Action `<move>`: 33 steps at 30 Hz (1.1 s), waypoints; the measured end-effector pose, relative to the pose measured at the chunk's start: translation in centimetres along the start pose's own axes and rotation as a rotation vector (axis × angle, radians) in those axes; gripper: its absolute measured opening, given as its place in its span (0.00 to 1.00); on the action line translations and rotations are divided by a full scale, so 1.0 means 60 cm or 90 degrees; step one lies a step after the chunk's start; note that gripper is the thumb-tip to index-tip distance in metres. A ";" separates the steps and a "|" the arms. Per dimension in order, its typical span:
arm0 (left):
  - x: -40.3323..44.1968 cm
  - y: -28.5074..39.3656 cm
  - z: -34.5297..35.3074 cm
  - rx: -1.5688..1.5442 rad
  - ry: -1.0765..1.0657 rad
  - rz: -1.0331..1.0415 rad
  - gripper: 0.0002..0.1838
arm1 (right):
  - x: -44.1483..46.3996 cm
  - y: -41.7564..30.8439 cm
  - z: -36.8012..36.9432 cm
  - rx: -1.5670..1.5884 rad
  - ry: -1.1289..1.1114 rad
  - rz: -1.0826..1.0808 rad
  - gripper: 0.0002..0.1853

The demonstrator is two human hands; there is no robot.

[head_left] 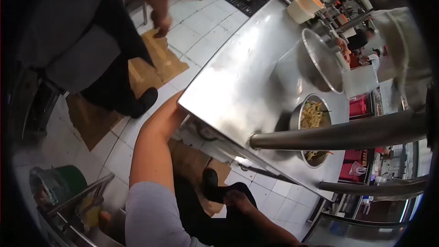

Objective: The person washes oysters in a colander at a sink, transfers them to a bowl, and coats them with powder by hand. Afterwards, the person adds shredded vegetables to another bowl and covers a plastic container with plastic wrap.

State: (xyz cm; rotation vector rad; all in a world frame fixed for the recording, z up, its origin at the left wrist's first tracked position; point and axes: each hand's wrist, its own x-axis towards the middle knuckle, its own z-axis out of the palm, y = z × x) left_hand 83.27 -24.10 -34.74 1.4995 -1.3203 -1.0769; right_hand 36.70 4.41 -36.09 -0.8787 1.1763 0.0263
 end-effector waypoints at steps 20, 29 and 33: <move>-0.644 0.383 0.154 -0.545 0.256 -0.173 0.14 | -0.360 -0.459 0.226 -0.571 0.044 -0.601 0.36; -0.638 0.649 0.098 -0.412 0.080 -0.142 0.17 | -0.405 -0.569 0.139 0.050 0.178 -0.672 0.22; -0.667 0.650 0.073 -0.270 0.057 -0.174 0.18 | -0.363 -0.642 0.128 0.148 0.261 -0.672 0.23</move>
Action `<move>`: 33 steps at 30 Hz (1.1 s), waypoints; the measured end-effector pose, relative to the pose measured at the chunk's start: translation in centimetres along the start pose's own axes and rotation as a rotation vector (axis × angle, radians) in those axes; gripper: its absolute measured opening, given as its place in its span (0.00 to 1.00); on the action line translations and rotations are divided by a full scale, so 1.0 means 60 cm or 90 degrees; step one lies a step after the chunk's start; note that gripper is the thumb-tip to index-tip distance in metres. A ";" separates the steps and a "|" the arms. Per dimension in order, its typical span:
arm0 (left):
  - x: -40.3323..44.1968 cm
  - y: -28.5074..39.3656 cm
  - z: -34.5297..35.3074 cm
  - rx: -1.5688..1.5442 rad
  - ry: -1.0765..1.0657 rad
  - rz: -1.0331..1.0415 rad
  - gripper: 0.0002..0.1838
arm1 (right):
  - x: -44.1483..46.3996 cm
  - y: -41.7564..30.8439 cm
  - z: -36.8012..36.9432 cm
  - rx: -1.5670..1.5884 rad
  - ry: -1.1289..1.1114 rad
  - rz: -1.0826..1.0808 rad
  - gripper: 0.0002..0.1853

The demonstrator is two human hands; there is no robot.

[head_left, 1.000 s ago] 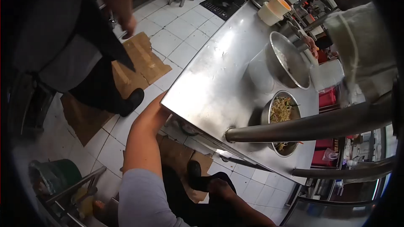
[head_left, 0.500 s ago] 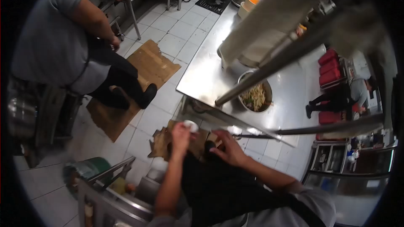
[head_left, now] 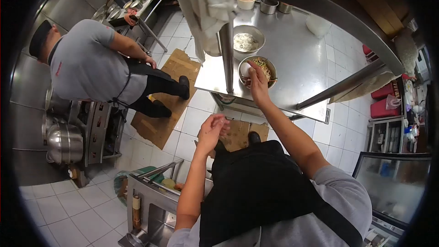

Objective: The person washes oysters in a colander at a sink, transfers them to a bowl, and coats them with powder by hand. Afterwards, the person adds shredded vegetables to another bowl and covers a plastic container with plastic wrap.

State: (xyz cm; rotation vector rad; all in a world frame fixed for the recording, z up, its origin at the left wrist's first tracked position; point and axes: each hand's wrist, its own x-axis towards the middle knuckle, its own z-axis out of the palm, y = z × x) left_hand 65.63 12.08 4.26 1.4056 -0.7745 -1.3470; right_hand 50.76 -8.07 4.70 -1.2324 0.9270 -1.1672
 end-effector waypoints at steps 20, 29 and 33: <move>0.275 0.133 0.176 0.242 -0.094 0.249 0.24 | 0.062 -0.032 -0.158 0.138 -0.235 0.263 0.16; 0.335 0.129 0.203 0.191 -0.059 -0.018 0.15 | 0.092 -0.032 -0.183 -0.350 -0.299 -0.156 0.19; 0.365 0.121 0.212 0.316 0.002 -0.038 0.15 | 0.108 -0.030 -0.163 -0.451 -0.312 -0.269 0.22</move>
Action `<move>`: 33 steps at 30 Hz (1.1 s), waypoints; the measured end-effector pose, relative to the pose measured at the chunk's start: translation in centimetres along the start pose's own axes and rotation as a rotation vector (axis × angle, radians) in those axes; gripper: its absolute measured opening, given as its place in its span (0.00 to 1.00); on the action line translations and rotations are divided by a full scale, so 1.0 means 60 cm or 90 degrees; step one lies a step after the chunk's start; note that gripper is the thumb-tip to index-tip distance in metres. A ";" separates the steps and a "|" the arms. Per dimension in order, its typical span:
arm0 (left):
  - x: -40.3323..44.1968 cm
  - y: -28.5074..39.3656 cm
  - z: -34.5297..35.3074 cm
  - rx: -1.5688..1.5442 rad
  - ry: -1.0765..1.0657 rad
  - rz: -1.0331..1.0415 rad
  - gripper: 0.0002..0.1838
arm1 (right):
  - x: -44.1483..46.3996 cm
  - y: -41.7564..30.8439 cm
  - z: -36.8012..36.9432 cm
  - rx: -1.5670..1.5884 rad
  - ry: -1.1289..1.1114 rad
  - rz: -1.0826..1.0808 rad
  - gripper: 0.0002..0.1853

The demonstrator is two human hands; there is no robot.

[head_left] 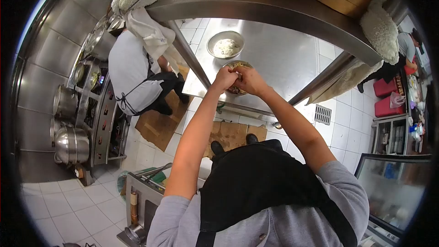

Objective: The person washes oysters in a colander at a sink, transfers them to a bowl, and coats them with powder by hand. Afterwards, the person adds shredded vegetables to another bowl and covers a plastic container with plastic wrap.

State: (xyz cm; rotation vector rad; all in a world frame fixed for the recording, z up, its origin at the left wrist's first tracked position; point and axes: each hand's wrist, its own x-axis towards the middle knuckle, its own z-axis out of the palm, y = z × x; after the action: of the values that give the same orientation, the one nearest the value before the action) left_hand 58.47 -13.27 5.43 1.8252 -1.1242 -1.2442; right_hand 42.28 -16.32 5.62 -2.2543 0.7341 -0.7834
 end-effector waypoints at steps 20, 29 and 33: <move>-0.045 0.025 -0.007 -0.141 0.108 0.322 0.21 | 0.027 -0.024 -0.051 0.036 0.073 -0.065 0.25; -0.185 -0.137 0.031 0.007 0.278 0.143 0.24 | -0.098 -0.066 0.064 0.165 -0.050 -0.076 0.23; -0.384 -0.315 -0.126 -0.155 0.458 0.083 0.25 | -0.188 -0.106 0.109 0.223 -0.200 0.033 0.14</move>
State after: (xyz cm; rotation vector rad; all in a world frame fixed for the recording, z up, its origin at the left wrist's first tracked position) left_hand 66.82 15.90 0.52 1.7555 -0.6372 -0.5305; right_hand 41.09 -2.24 2.32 -1.9688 0.4640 -0.4731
